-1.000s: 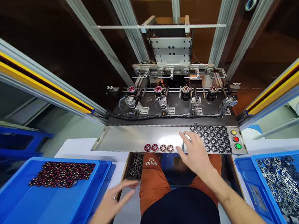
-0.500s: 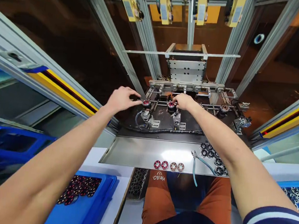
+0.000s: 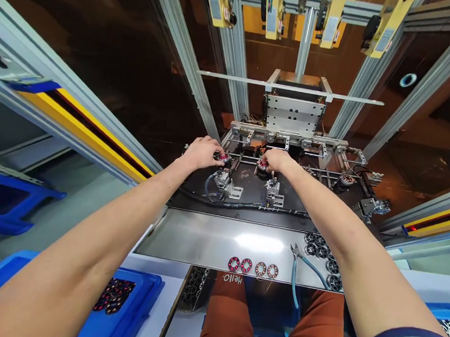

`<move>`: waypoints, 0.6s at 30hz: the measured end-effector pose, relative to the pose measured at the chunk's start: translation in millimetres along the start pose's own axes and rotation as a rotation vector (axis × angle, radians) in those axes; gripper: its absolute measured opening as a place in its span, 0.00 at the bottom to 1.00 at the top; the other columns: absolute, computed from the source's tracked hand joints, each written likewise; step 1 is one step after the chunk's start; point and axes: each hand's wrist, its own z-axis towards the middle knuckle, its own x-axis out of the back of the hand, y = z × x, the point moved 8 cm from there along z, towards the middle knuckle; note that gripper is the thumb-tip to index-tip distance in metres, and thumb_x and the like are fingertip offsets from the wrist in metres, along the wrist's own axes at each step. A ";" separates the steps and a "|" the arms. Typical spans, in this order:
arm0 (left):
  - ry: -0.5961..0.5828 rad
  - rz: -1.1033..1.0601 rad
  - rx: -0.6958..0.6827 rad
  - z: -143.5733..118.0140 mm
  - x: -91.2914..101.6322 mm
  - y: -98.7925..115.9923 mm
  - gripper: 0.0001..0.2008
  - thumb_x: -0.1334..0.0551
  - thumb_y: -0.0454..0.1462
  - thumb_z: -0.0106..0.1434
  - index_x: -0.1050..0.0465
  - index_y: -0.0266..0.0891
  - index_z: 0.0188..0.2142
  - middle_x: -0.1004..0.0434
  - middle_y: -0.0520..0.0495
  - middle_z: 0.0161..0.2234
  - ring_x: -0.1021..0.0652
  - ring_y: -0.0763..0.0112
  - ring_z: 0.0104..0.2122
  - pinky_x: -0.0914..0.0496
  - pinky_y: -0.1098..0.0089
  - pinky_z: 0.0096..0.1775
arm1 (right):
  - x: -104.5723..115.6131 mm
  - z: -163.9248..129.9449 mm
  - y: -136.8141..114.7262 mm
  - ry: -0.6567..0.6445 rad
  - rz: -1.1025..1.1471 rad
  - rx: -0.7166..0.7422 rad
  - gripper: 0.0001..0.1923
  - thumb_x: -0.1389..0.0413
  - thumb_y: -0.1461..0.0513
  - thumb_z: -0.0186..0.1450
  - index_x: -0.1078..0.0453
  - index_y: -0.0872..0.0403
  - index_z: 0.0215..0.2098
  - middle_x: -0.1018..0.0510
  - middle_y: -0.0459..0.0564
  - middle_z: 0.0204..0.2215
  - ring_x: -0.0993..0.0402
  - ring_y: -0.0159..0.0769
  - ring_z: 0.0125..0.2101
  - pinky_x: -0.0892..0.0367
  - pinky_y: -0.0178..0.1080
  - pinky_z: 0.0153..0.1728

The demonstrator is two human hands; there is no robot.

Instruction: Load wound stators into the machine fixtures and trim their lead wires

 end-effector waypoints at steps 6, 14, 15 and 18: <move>-0.175 0.017 -0.069 24.2 -19.8 -11.7 0.21 0.24 0.51 0.70 0.15 0.42 0.55 0.17 0.39 0.57 0.24 0.47 0.63 0.27 0.49 0.62 | 4.3 9.0 -0.3 -0.044 0.002 -0.028 0.20 0.30 0.50 0.77 0.18 0.53 0.60 0.14 0.55 0.59 0.16 0.49 0.58 0.20 0.56 0.62; -0.254 -0.002 -0.099 41.5 -27.9 -20.0 0.24 0.24 0.54 0.68 0.14 0.44 0.55 0.15 0.41 0.55 0.20 0.53 0.58 0.24 0.58 0.55 | 7.8 16.9 -6.6 -0.098 -0.002 0.007 0.18 0.30 0.50 0.77 0.17 0.54 0.55 0.12 0.54 0.55 0.15 0.46 0.55 0.20 0.54 0.60; -0.237 -0.005 -0.110 40.4 -26.8 -20.4 0.23 0.24 0.54 0.67 0.14 0.45 0.55 0.15 0.41 0.56 0.21 0.53 0.60 0.25 0.60 0.56 | 8.2 17.5 -6.5 -0.092 0.000 0.008 0.18 0.30 0.49 0.76 0.17 0.54 0.54 0.12 0.54 0.54 0.14 0.46 0.54 0.20 0.54 0.60; -0.189 -0.016 -0.137 35.8 -23.8 -22.8 0.22 0.26 0.54 0.67 0.13 0.49 0.55 0.14 0.43 0.58 0.21 0.54 0.61 0.27 0.64 0.57 | 9.3 17.3 -5.6 -0.057 0.011 0.017 0.17 0.29 0.50 0.74 0.16 0.53 0.53 0.11 0.53 0.52 0.14 0.45 0.52 0.21 0.51 0.58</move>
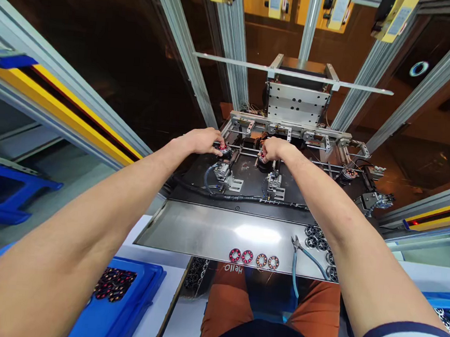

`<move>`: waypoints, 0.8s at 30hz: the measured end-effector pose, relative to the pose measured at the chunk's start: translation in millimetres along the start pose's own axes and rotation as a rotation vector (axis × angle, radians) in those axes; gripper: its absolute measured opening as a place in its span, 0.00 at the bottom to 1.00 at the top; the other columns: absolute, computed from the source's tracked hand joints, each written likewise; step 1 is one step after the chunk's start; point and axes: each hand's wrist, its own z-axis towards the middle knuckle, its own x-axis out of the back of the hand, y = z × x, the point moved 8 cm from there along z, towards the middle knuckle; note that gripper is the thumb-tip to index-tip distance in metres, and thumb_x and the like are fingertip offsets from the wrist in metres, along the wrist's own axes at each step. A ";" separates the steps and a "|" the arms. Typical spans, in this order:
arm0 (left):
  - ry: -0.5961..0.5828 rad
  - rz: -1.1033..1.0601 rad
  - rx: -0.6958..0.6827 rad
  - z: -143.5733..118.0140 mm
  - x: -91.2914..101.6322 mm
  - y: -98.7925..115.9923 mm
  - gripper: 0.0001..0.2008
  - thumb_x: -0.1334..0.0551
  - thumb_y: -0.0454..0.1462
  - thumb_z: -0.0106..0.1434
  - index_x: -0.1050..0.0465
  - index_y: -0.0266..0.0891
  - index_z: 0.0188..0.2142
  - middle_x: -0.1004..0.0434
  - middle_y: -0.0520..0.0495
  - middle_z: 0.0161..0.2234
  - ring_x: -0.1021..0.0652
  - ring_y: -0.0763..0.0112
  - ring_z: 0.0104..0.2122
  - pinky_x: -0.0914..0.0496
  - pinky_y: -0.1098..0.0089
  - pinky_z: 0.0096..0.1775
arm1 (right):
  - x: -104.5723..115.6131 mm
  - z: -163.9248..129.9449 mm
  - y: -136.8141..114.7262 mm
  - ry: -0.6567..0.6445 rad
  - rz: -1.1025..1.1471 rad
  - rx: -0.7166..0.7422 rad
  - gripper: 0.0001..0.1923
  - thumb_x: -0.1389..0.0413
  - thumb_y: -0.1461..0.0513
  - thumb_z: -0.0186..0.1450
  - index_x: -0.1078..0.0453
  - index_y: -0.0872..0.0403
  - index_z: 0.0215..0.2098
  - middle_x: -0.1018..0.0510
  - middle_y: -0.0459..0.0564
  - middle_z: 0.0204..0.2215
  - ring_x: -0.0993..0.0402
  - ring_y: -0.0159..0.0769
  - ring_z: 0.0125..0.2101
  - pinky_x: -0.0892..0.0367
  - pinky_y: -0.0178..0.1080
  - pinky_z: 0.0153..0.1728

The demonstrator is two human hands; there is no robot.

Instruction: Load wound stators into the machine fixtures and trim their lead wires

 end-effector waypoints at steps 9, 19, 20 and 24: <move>-0.039 -0.017 -0.148 0.7 1.3 2.1 0.26 0.35 0.48 0.76 0.15 0.28 0.59 0.15 0.44 0.56 0.18 0.65 0.60 0.33 0.64 0.67 | 2.5 -14.3 -4.2 0.141 0.025 -0.005 0.16 0.32 0.56 0.71 0.13 0.57 0.52 0.10 0.55 0.46 0.13 0.48 0.51 0.24 0.42 0.53; -0.015 0.054 -0.168 -11.0 -7.7 7.6 0.34 0.41 0.47 0.76 0.25 0.09 0.59 0.24 0.39 0.62 0.26 0.54 0.71 0.35 0.50 0.72 | 4.4 -30.6 -6.4 0.358 0.071 -0.064 0.22 0.40 0.55 0.70 0.18 0.62 0.55 0.12 0.62 0.52 0.16 0.57 0.54 0.25 0.51 0.58; -0.006 0.059 -0.160 -13.5 -6.5 9.7 0.35 0.41 0.48 0.76 0.26 0.09 0.60 0.24 0.39 0.62 0.27 0.53 0.71 0.34 0.50 0.71 | 9.2 -32.7 -3.9 0.393 0.097 -0.053 0.21 0.39 0.56 0.69 0.18 0.61 0.53 0.11 0.61 0.50 0.16 0.56 0.52 0.25 0.51 0.56; 0.034 0.062 -0.135 -22.8 -0.7 16.8 0.31 0.38 0.46 0.77 0.24 0.19 0.65 0.24 0.37 0.63 0.25 0.53 0.68 0.33 0.54 0.72 | 37.1 -66.4 -0.1 0.647 0.273 0.007 0.06 0.36 0.58 0.67 0.22 0.53 0.40 0.13 0.52 0.36 0.20 0.45 0.38 0.24 0.48 0.47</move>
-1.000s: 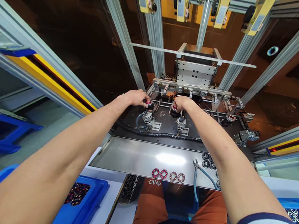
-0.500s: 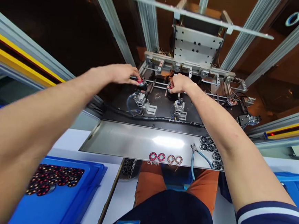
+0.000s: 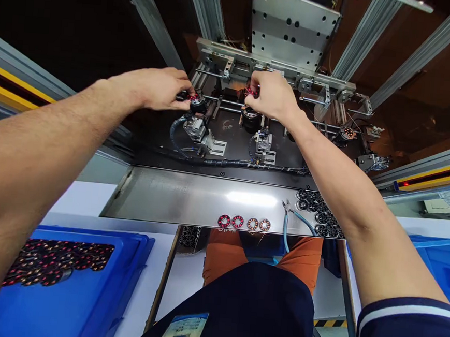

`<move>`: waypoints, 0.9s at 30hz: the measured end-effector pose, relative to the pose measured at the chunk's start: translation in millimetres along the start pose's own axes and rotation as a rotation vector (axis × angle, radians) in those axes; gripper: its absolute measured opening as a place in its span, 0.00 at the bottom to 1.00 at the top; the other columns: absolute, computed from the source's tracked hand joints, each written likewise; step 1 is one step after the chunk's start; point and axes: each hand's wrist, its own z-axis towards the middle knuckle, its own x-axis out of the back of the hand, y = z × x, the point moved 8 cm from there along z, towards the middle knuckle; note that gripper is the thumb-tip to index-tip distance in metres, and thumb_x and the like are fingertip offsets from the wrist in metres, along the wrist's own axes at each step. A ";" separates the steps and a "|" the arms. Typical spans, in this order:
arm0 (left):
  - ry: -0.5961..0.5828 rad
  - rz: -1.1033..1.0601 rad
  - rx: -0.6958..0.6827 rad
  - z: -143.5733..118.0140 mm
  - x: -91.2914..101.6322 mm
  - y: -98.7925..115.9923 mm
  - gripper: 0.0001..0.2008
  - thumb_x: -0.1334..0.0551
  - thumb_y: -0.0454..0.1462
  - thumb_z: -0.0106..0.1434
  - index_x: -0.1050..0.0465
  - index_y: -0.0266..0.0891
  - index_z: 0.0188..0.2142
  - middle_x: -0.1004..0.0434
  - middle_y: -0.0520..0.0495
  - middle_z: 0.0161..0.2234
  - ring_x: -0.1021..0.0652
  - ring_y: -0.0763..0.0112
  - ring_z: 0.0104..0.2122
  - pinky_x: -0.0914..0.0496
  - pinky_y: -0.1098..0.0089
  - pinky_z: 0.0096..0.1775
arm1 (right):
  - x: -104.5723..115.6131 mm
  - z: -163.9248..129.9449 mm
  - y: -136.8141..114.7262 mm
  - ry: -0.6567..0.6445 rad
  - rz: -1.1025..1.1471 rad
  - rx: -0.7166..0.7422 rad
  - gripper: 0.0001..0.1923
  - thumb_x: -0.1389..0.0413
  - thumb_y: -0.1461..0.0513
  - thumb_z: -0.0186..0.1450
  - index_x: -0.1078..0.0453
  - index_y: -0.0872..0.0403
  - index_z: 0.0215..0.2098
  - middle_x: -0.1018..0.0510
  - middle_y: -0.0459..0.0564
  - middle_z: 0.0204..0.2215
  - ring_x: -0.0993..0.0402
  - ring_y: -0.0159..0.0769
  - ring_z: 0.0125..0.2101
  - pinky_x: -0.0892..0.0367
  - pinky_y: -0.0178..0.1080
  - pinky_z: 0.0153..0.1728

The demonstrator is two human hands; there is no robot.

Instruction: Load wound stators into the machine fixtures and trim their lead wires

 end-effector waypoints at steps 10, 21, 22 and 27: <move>0.022 -0.066 0.038 -1.9 -2.6 -2.1 0.36 0.48 0.54 0.80 0.24 0.22 0.65 0.26 0.37 0.61 0.26 0.59 0.60 0.35 0.60 0.71 | 15.6 -194.3 -84.4 -0.186 0.515 0.060 0.04 0.37 0.60 0.73 0.25 0.50 0.46 0.16 0.42 0.34 0.21 0.34 0.33 0.30 0.38 0.39; 0.040 -0.067 0.067 -1.2 5.9 3.1 0.37 0.50 0.58 0.83 0.19 0.27 0.60 0.24 0.41 0.54 0.28 0.64 0.50 0.30 0.62 0.66 | -52.1 -246.9 -87.4 -0.419 0.181 0.073 0.07 0.36 0.59 0.79 0.19 0.53 0.52 0.19 0.58 0.54 0.25 0.47 0.51 0.32 0.44 0.43; 0.047 -0.073 0.077 -0.2 6.2 4.0 0.35 0.49 0.58 0.83 0.19 0.28 0.58 0.24 0.41 0.53 0.28 0.65 0.49 0.29 0.62 0.66 | -55.1 -245.1 -89.9 -0.432 0.174 0.089 0.07 0.37 0.60 0.79 0.19 0.53 0.52 0.19 0.58 0.55 0.25 0.47 0.52 0.31 0.45 0.44; 0.128 -0.104 0.128 -8.7 30.5 8.2 0.38 0.55 0.57 0.85 0.20 0.26 0.56 0.23 0.41 0.52 0.27 0.66 0.51 0.30 0.60 0.68 | -77.5 -235.7 -98.5 -0.498 0.155 0.147 0.06 0.38 0.65 0.78 0.16 0.55 0.48 0.15 0.58 0.52 0.26 0.49 0.52 0.30 0.47 0.48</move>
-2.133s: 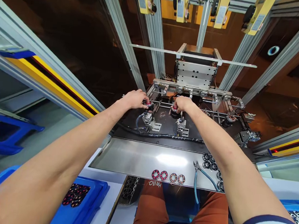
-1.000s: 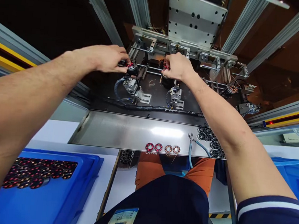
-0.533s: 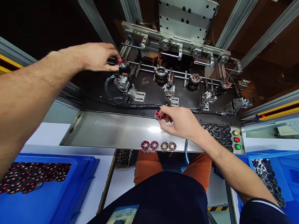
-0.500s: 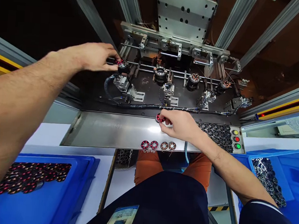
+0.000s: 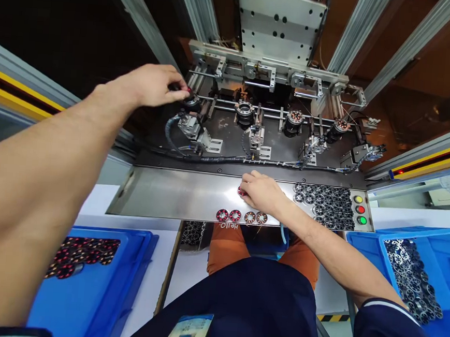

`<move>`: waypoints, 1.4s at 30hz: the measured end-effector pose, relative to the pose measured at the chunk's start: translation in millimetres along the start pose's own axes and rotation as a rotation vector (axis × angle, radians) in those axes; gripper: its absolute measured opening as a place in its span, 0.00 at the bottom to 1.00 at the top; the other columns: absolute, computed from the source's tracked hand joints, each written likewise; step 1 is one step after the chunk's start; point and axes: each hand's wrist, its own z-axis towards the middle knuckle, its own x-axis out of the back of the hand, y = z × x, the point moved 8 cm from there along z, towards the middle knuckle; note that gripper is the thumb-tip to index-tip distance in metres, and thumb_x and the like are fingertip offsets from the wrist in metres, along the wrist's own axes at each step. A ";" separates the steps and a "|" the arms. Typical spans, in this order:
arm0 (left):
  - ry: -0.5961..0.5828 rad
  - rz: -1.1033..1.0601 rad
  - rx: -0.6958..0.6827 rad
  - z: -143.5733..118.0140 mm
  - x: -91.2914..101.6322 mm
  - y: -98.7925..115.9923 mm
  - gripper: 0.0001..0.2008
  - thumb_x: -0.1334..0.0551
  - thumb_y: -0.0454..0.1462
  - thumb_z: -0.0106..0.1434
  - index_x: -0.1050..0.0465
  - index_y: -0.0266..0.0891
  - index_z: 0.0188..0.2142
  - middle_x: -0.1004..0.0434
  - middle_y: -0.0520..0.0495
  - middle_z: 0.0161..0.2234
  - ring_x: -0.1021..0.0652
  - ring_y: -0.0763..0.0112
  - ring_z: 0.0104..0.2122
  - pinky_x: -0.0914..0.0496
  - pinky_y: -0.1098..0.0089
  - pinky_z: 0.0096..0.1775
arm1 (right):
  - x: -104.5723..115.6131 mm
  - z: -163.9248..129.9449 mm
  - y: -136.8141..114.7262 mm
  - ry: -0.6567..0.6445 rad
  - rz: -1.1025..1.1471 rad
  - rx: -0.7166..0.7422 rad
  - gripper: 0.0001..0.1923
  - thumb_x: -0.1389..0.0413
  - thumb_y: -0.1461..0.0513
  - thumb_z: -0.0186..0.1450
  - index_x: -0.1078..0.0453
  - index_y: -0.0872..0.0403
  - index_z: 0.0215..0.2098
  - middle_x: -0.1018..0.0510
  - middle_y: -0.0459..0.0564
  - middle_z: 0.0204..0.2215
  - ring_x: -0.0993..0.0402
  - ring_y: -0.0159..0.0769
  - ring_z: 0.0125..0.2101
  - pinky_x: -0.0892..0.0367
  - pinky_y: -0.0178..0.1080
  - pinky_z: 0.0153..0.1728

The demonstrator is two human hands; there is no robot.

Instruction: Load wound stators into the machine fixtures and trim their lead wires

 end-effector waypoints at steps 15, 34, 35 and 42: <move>-0.137 -0.380 -0.234 -197.5 -46.3 231.0 0.15 0.44 0.46 0.81 0.23 0.44 0.42 0.18 0.41 0.44 0.19 0.51 0.47 0.21 0.52 0.51 | -16.4 -12.9 8.7 0.083 0.333 0.120 0.16 0.33 0.75 0.68 0.15 0.53 0.50 0.09 0.50 0.46 0.14 0.39 0.45 0.24 0.39 0.50; 0.180 -0.244 -0.078 -39.7 104.4 310.1 0.16 0.37 0.54 0.76 0.16 0.52 0.50 0.13 0.45 0.53 0.16 0.47 0.56 0.24 0.49 0.58 | 221.0 -99.0 317.2 0.254 -0.211 -0.515 0.17 0.28 0.70 0.66 0.13 0.58 0.53 0.11 0.53 0.41 0.14 0.46 0.46 0.23 0.48 0.55; 0.202 -0.181 -0.051 -12.7 109.7 317.7 0.16 0.36 0.52 0.75 0.16 0.50 0.52 0.14 0.43 0.53 0.18 0.44 0.59 0.25 0.47 0.60 | 214.5 -91.4 327.3 0.224 -0.213 -0.525 0.18 0.26 0.69 0.64 0.13 0.58 0.52 0.11 0.53 0.40 0.15 0.46 0.45 0.23 0.47 0.54; 0.092 -0.059 0.038 116.6 62.6 329.8 0.24 0.26 0.54 0.69 0.15 0.43 0.56 0.15 0.34 0.59 0.24 0.36 0.65 0.27 0.44 0.63 | 180.3 -69.3 363.6 0.185 -0.190 -0.538 0.20 0.19 0.61 0.57 0.13 0.56 0.47 0.12 0.51 0.39 0.17 0.43 0.42 0.23 0.46 0.52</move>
